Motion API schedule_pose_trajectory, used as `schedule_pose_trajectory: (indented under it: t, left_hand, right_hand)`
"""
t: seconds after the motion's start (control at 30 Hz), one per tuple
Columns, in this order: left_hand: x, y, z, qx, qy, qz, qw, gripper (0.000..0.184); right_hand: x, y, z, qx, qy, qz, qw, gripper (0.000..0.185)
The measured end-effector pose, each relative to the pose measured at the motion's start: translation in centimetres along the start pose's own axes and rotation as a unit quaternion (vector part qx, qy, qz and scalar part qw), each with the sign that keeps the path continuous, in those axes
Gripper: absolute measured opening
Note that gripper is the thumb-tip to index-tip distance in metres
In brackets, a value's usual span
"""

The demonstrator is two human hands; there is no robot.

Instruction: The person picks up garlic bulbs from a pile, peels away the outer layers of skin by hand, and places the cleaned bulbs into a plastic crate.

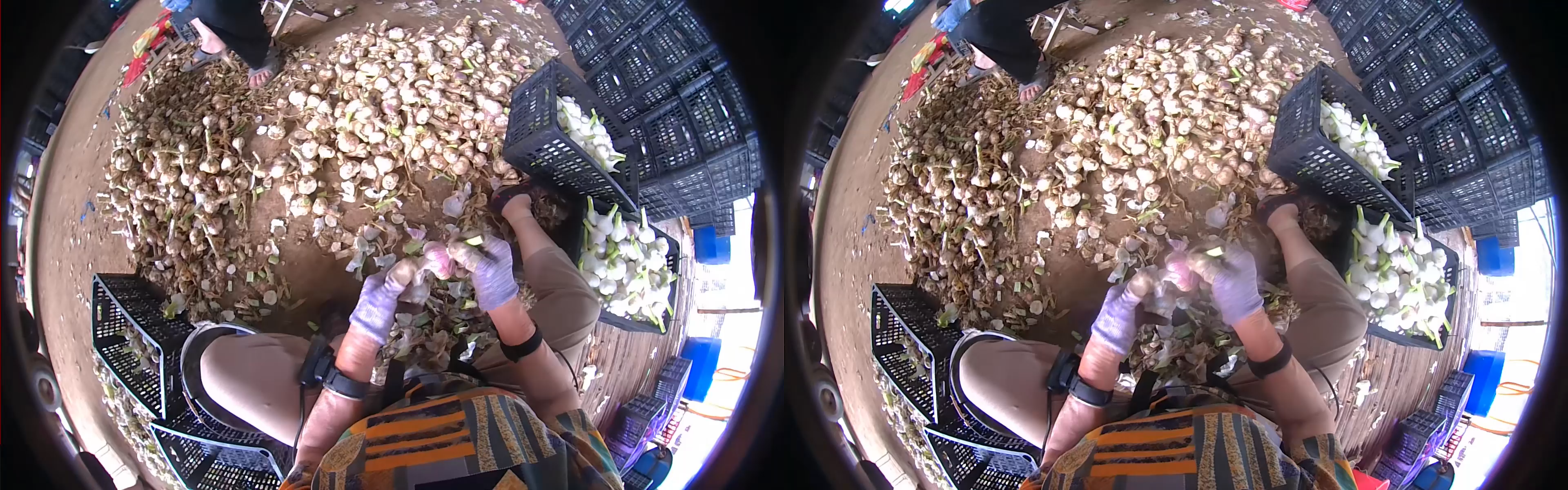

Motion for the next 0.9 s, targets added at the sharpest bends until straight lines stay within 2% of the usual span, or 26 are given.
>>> schedule_pose_trajectory:
  t: [0.03, 0.1, 0.13, 0.17, 0.2, 0.23, 0.3, 0.33, 0.37, 0.4, 0.47, 0.5, 0.53, 0.57, 0.6, 0.63, 0.67, 0.7, 0.73, 0.77, 0.8, 0.83, 0.87, 0.9]
  left_hand:
    - [-0.1, 0.3, 0.3, 0.014, -0.017, -0.028, 0.999, 0.038]
    - [-0.3, 1.2, 0.8, 0.037, -0.033, -0.078, 0.996, 0.032]
    - [-0.5, 1.1, 0.9, 0.034, -0.034, -0.077, 0.996, 0.032]
    - [-0.9, 0.8, 1.3, 0.034, -0.017, -0.113, 0.993, 0.027]
    - [-1.3, 0.5, 1.5, 0.035, -0.001, -0.148, 0.988, 0.024]
    - [-1.7, 0.1, 1.7, 0.032, -0.002, -0.147, 0.989, 0.024]
    - [-2.3, -0.6, 1.9, 0.026, 0.091, -0.154, 0.983, 0.021]
    - [-2.0, 0.0, 1.8, 0.012, 0.112, -0.252, 0.961, 0.021]
    - [-0.7, -0.1, 1.4, -0.128, 0.071, -0.256, 0.956, 0.017]
    - [0.3, -0.6, 0.9, -0.126, 0.082, -0.267, 0.952, 0.018]
    - [0.5, -2.3, 1.2, -0.111, 0.092, -0.252, 0.957, 0.021]
    - [0.1, -2.1, 0.9, 0.022, 0.116, -0.152, 0.981, 0.022]
    - [-0.5, -2.1, 0.9, 0.033, 0.181, 0.059, 0.981, 0.018]
    - [-1.2, -2.0, 1.4, 0.031, 0.240, 0.267, 0.933, 0.014]
    - [-1.9, -2.8, 1.7, 0.023, 0.200, 0.398, 0.895, 0.015]
    - [-3.9, -4.3, 2.8, 0.020, 0.237, 0.540, 0.807, 0.013]
    - [-4.3, -4.2, 2.8, -0.009, 0.202, 0.635, 0.746, 0.012]
    - [-4.1, -3.3, 2.5, -0.016, 0.103, 0.644, 0.758, 0.022]
    - [-3.1, -1.9, 2.2, -0.043, 0.027, 0.682, 0.729, 0.027]
    - [-2.2, -1.3, 2.1, -0.063, -0.053, 0.716, 0.693, 0.031]
    - [-2.6, -1.7, 2.3, -0.058, -0.054, 0.715, 0.695, 0.031]
    - [-3.3, -2.5, 2.3, -0.045, 0.031, 0.742, 0.668, 0.031]
    - [-3.8, -3.3, 2.1, -0.027, 0.112, 0.764, 0.635, 0.031]
    - [-3.9, -3.7, 2.1, -0.006, 0.098, 0.764, 0.637, 0.031]
  right_hand:
    - [0.0, 0.4, -0.2, -0.002, 0.001, 0.001, 1.000, 0.015]
    - [-1.1, 1.1, -0.9, -0.026, -0.140, -0.084, 0.986, 0.018]
    - [-1.7, 0.9, -1.1, -0.043, -0.120, -0.143, 0.981, 0.019]
    - [-1.8, 0.9, -1.2, -0.039, -0.121, -0.143, 0.981, 0.019]
    - [-1.6, 0.9, -1.3, -0.027, -0.032, 0.001, 0.999, 0.017]
    - [-1.3, 0.9, -1.3, -0.015, 0.057, 0.146, 0.988, 0.016]
    - [2.0, 0.6, -0.1, 0.007, 0.089, 0.132, 0.987, 0.018]
    - [2.8, 1.3, 0.2, -0.021, 0.141, 0.333, 0.932, 0.021]
    - [4.0, 1.6, 0.7, -0.050, 0.185, 0.518, 0.834, 0.025]
    - [7.8, 0.2, 1.9, -0.092, 0.237, 0.557, 0.790, 0.031]
    - [4.8, 0.2, 0.5, -0.061, 0.211, 0.553, 0.804, 0.031]
    - [3.6, 0.3, 0.1, -0.034, 0.191, 0.544, 0.816, 0.032]
    - [4.1, 0.3, 0.8, 0.086, 0.248, 0.497, 0.827, 0.030]
    - [5.8, -1.1, 1.1, -0.023, 0.199, 0.529, 0.825, 0.027]
    - [7.4, -3.0, 1.9, -0.070, 0.187, 0.560, 0.804, 0.027]
    - [7.8, -5.2, 2.6, -0.118, 0.175, 0.585, 0.783, 0.026]
    - [2.4, -4.8, 3.1, 0.085, 0.177, 0.536, 0.821, 0.026]
    - [5.1, -8.8, 5.9, 0.029, 0.096, 0.557, 0.825, 0.018]
    - [4.5, -12.0, 7.9, 0.126, -0.069, 0.308, 0.941, 0.020]
    - [1.4, -15.7, 8.6, 0.098, -0.150, 0.145, 0.973, 0.024]
    - [-1.0, -18.8, 9.7, 0.093, -0.148, 0.146, 0.974, 0.024]
    - [-2.9, -21.5, 11.2, 0.111, -0.167, 0.296, 0.934, 0.021]
    - [-3.6, -24.1, 12.7, 0.126, -0.174, 0.441, 0.871, 0.018]
    - [-2.9, -27.0, 14.4, 0.014, -0.213, 0.444, 0.870, 0.020]
Point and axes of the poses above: each hand's wrist, its own z-axis towards the middle knuckle, its own y-axis out of the palm, x = y × z, the point moved 1 cm from there along z, towards the middle knuckle, and after that the axes turned 7 degrees about -z, right-handed, at the moved point
